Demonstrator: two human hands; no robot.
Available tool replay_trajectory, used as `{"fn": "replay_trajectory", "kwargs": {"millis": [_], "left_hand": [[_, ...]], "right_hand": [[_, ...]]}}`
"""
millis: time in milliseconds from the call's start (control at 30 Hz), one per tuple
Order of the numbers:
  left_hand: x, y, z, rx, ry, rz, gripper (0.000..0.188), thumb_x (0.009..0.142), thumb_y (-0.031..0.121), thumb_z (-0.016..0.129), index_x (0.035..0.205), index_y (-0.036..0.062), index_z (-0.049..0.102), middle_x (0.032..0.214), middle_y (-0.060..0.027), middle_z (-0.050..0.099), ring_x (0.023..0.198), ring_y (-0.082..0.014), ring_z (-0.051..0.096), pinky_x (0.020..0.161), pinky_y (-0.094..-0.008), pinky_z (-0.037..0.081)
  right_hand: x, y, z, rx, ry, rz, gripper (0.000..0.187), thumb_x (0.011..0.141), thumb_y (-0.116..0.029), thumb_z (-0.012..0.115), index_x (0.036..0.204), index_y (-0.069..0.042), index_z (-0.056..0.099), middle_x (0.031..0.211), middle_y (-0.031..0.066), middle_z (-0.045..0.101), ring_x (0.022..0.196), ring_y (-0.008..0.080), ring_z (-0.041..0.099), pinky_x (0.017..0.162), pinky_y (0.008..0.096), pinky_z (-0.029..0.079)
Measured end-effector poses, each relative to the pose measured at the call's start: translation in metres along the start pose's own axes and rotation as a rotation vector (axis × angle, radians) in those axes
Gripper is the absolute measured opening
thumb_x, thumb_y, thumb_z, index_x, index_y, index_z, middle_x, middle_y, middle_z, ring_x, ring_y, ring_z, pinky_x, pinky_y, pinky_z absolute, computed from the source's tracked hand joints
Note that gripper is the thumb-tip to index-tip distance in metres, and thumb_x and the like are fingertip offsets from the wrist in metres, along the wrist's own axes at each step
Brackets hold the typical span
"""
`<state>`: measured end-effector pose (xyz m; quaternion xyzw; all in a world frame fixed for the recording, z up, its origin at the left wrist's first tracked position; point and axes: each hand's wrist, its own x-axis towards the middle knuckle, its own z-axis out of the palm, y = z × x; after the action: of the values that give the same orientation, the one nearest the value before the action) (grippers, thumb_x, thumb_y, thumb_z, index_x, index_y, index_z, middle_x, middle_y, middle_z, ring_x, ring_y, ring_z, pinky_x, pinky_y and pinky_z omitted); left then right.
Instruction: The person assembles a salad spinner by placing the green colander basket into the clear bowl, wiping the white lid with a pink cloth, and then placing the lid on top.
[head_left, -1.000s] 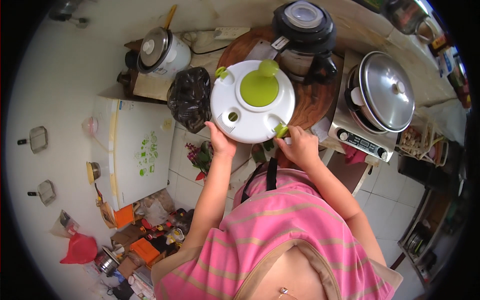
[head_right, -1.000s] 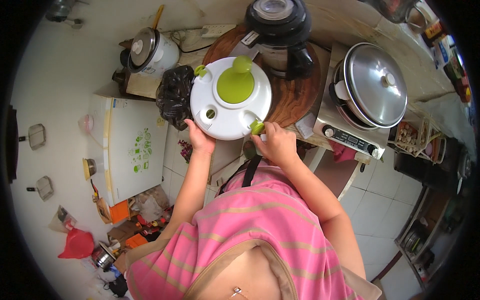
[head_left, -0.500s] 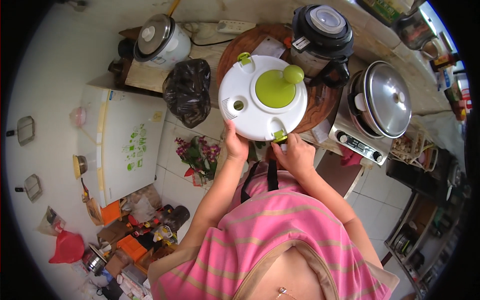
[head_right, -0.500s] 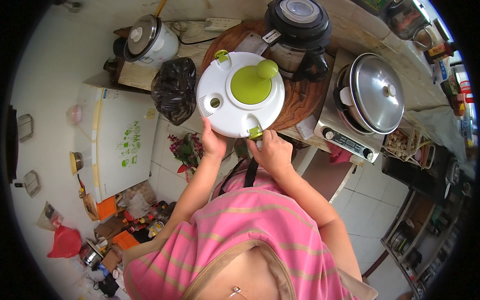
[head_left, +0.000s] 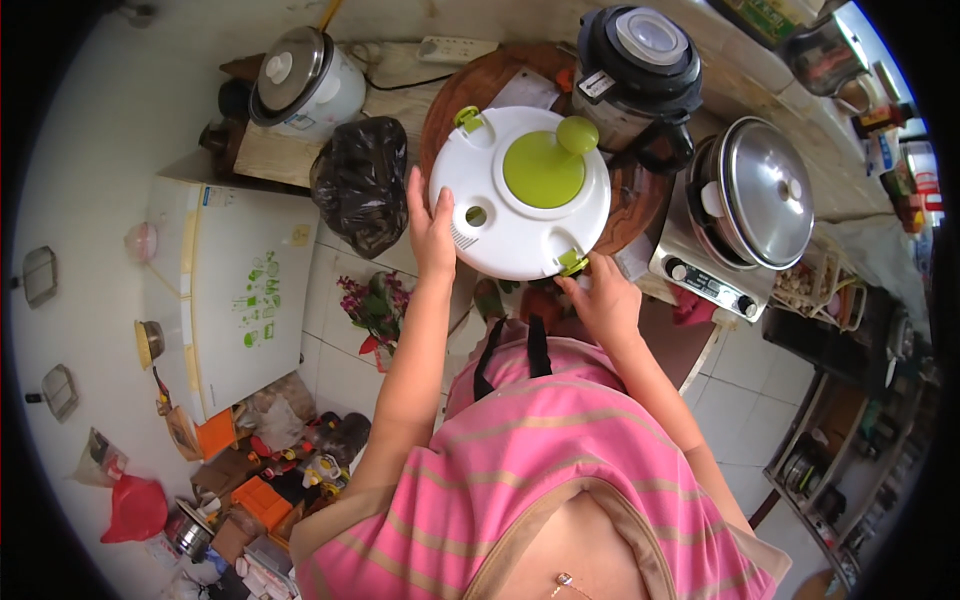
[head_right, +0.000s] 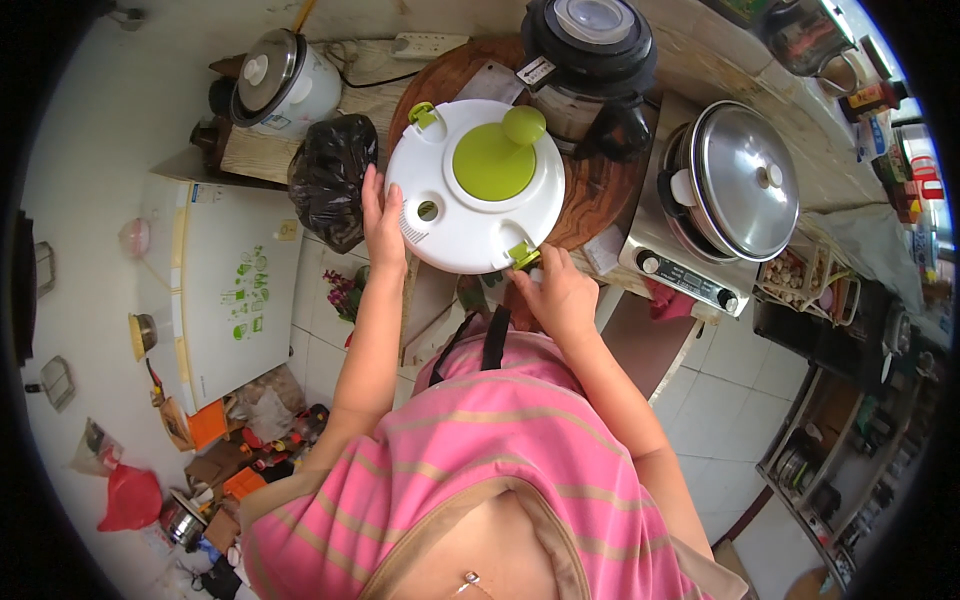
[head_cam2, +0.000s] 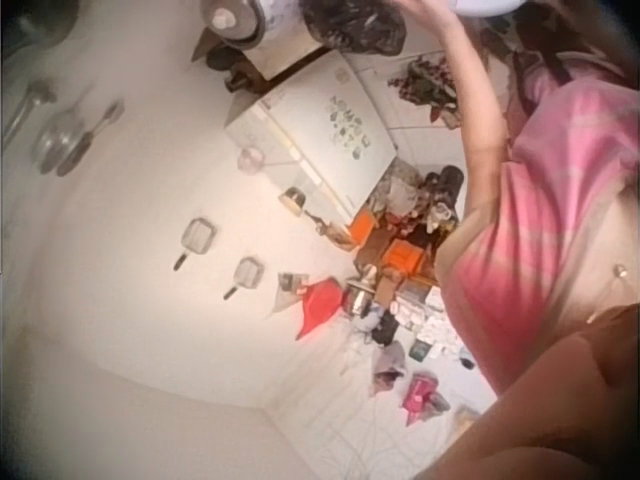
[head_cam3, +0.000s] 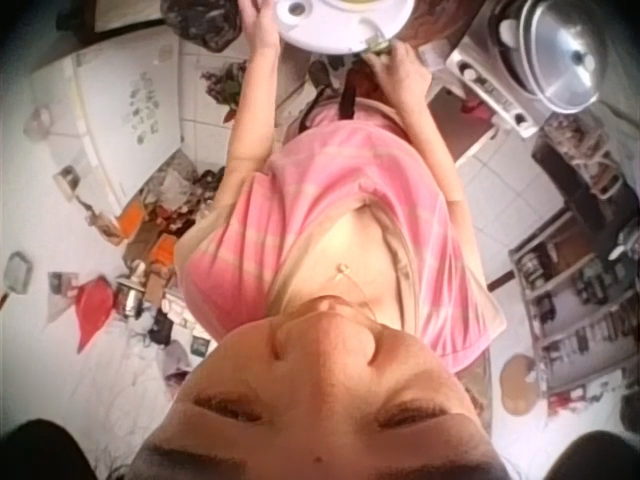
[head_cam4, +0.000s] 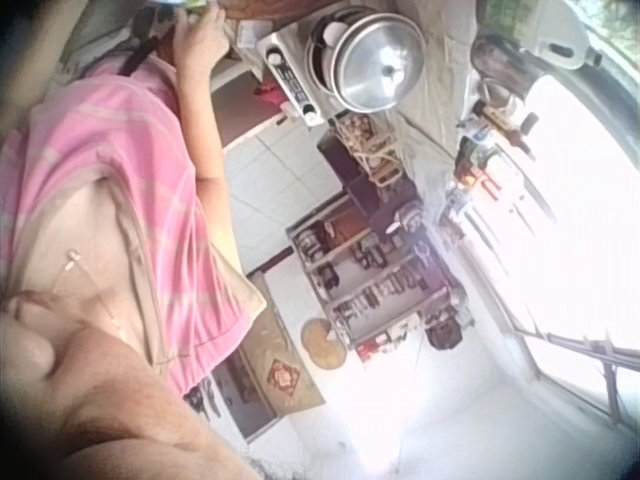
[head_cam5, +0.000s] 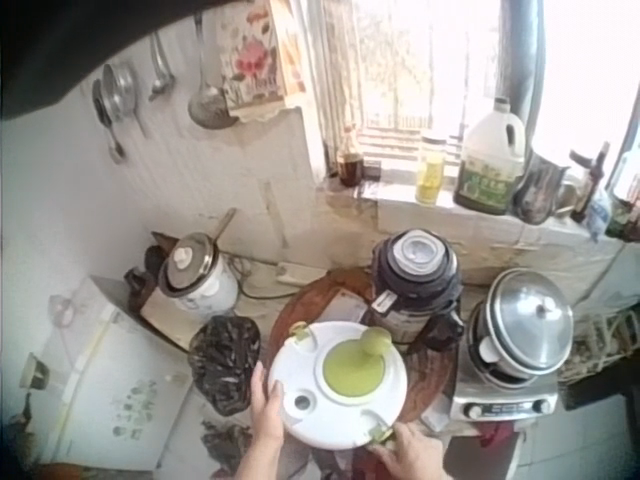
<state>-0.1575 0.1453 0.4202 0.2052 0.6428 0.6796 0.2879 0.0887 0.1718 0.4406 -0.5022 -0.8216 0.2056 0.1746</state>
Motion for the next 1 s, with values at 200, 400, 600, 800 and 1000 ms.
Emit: {"fn": "replay_trajectory", "kwargs": {"millis": [200,400,600,800,1000], "left_hand": [[0.012,-0.004,0.001,0.722,-0.084,0.283,0.062,0.092,0.028,0.063,0.145,0.0097,0.037,0.13,-0.0219,0.052,0.117,-0.0377,0.054,0.095,-0.0426,0.047],[0.039,0.013,-0.008,0.957,-0.14,0.28,0.074,0.083,0.05,0.068,0.14,0.0094,0.044,0.121,-0.0195,0.058,0.102,-0.0401,0.062,0.086,-0.045,0.052],[0.033,0.005,-0.007,0.914,-0.113,0.225,0.071,0.084,0.051,0.066,0.14,0.0115,0.045,0.121,-0.0166,0.057,0.106,-0.0373,0.061,0.088,-0.0441,0.05],[0.03,0.008,-0.003,0.945,-0.105,0.181,0.069,0.086,0.051,0.065,0.141,0.016,0.043,0.125,-0.0136,0.054,0.107,-0.0362,0.061,0.088,-0.0445,0.05],[0.029,0.006,-0.002,0.983,-0.111,0.188,0.068,0.087,0.051,0.063,0.142,0.017,0.04,0.128,-0.0143,0.052,0.106,-0.0383,0.061,0.087,-0.046,0.05]], "right_hand": [[0.001,0.015,0.005,0.343,-0.152,0.256,0.04,0.088,-0.042,0.066,0.096,-0.003,0.066,0.078,0.0148,0.067,0.071,0.0329,0.066,0.064,0.0411,0.049],[0.009,-0.004,0.009,0.739,-0.381,0.452,0.047,0.091,-0.042,0.066,0.092,0.004,0.067,0.068,0.0104,0.065,0.061,0.0151,0.062,0.059,0.0312,0.048],[0.004,-0.002,0.007,0.934,-0.412,0.451,0.029,0.091,-0.025,0.068,0.097,0.003,0.065,0.067,0.0059,0.065,0.059,0.0118,0.062,0.045,0.0259,0.047],[-0.004,-0.004,0.019,0.782,-0.215,0.205,0.018,0.09,-0.017,0.068,0.099,-0.002,0.066,0.069,0.0037,0.065,0.064,0.0165,0.067,0.044,0.0277,0.048],[-0.009,0.022,0.054,0.627,-0.165,0.279,0.019,0.086,-0.017,0.065,0.096,-0.001,0.068,0.075,0.0062,0.067,0.067,0.0178,0.066,0.062,0.0343,0.052]]}}
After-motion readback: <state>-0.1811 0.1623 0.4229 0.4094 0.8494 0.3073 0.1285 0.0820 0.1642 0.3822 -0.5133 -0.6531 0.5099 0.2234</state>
